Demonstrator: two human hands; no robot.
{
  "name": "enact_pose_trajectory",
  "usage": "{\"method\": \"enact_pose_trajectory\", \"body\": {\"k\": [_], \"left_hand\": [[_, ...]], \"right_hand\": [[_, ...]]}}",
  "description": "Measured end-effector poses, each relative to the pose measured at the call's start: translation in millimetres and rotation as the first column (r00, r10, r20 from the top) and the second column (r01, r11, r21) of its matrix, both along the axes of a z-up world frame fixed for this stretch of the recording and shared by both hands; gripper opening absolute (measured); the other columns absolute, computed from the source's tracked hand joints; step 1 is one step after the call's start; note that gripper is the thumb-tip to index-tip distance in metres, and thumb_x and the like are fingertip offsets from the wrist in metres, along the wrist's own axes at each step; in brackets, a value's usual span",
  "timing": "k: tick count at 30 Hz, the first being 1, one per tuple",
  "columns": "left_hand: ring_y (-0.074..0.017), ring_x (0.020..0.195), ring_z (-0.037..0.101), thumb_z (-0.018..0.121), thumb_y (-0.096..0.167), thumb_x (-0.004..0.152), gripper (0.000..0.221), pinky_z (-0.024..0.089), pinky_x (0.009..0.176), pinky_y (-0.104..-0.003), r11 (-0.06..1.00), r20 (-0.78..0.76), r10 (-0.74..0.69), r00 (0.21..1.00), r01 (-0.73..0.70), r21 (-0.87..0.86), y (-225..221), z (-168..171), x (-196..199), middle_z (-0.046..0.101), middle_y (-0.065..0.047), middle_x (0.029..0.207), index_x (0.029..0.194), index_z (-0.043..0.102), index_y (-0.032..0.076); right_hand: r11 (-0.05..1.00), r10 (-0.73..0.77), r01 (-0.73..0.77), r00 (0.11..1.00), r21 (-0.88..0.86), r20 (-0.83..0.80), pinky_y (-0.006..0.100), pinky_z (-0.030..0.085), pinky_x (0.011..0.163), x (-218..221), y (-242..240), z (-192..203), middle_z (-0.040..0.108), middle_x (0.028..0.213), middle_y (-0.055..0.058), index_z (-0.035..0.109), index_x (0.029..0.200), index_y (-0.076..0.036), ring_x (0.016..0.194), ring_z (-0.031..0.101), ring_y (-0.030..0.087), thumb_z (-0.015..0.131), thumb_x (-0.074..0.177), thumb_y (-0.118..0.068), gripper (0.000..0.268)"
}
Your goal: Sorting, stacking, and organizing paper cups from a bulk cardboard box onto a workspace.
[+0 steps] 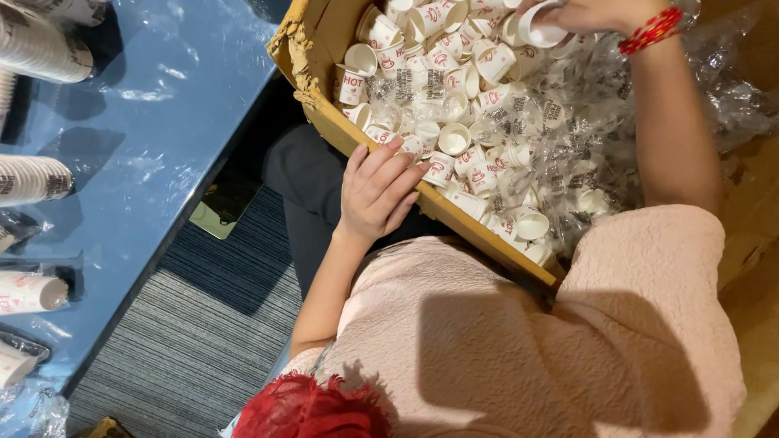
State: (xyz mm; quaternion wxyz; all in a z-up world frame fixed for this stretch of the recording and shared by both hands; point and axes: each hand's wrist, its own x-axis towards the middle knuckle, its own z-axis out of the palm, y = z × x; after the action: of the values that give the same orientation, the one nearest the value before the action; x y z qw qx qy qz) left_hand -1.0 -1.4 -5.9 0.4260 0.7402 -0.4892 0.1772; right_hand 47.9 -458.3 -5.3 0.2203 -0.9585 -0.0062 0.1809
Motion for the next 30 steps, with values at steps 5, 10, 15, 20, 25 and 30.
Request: {"method": "enact_pose_trajectory", "body": {"k": [5, 10, 15, 20, 25, 30], "left_hand": [[-0.0275, 0.133, 0.058, 0.070, 0.019, 0.100, 0.035, 0.029, 0.122, -0.046, 1.000, -0.006, -0.006, 1.000, 0.006, 0.006, 1.4, 0.4, -0.8, 0.064, -0.007, 0.130, 0.133, 0.068, 0.012], [-0.0272, 0.133, 0.057, 0.070, 0.019, 0.099, 0.035, 0.029, 0.122, -0.046, 1.000, -0.017, -0.006, 1.000, 0.006, 0.015, 1.0, -0.4, -0.8, 0.064, -0.006, 0.130, 0.133, 0.068, 0.013], [-0.0273, 0.132, 0.058, 0.068, 0.019, 0.100, 0.034, 0.028, 0.122, -0.046, 1.000, 0.002, -0.006, 1.000, 0.006, 0.017, 0.5, 0.8, 0.9, 0.064, -0.007, 0.130, 0.133, 0.068, 0.012], [-0.0273, 0.131, 0.059, 0.067, 0.019, 0.100, 0.032, 0.026, 0.123, -0.045, 1.000, 0.013, -0.007, 1.000, 0.006, 0.008, -2.6, -3.5, 1.7, 0.064, -0.006, 0.128, 0.132, 0.070, 0.012], [-0.0269, 0.130, 0.060, 0.063, 0.021, 0.101, 0.032, 0.025, 0.123, -0.044, 1.000, 0.040, 0.019, 0.999, -0.019, -0.004, -3.0, -4.5, 1.5, 0.066, -0.006, 0.127, 0.130, 0.071, 0.012], [-0.0262, 0.130, 0.059, 0.063, 0.021, 0.102, 0.030, 0.026, 0.123, -0.045, 1.000, 0.061, 0.030, 0.998, -0.030, 0.005, -3.1, -7.3, 0.6, 0.066, -0.006, 0.127, 0.130, 0.071, 0.012]], "right_hand": [[0.968, 0.167, -0.181, 0.982, 0.173, 0.089, 0.036, 0.059, 0.068, -7.1, 0.3, -2.5, 0.073, 0.107, 0.015, 0.068, 0.133, -0.006, 0.085, 0.071, 0.025, 0.064, 0.100, -0.013, 0.035], [0.966, 0.040, -0.053, 0.998, 0.252, 0.054, 0.036, 0.059, 0.069, -11.3, -13.1, -12.1, 0.073, 0.104, 0.014, 0.069, 0.133, -0.006, 0.080, 0.071, 0.023, 0.062, 0.100, -0.013, 0.035], [0.970, -0.161, 0.167, 0.986, -0.176, 0.046, 0.043, 0.059, 0.065, -27.0, -66.9, -67.2, 0.073, 0.085, 0.021, 0.072, 0.123, 0.001, 0.065, 0.070, 0.028, 0.060, 0.112, -0.017, 0.023], [0.976, -0.025, 0.055, 0.989, -0.213, 0.142, 0.045, 0.057, 0.072, -22.1, -22.7, -45.4, 0.071, 0.092, 0.025, 0.070, 0.125, 0.002, 0.077, 0.069, 0.034, 0.065, 0.106, -0.015, 0.026], [0.994, 0.109, -0.105, 0.967, -0.031, 0.230, 0.046, 0.055, 0.087, -7.3, 25.3, -28.8, 0.071, 0.112, 0.024, 0.068, 0.133, -0.001, 0.096, 0.069, 0.038, 0.067, 0.094, -0.010, 0.040], [0.997, -0.022, 0.017, 0.998, 0.076, 0.062, 0.047, 0.055, 0.083, 6.8, 30.4, -44.1, 0.071, 0.106, 0.023, 0.067, 0.134, -0.006, 0.094, 0.070, 0.038, 0.065, 0.092, -0.012, 0.042]]}}
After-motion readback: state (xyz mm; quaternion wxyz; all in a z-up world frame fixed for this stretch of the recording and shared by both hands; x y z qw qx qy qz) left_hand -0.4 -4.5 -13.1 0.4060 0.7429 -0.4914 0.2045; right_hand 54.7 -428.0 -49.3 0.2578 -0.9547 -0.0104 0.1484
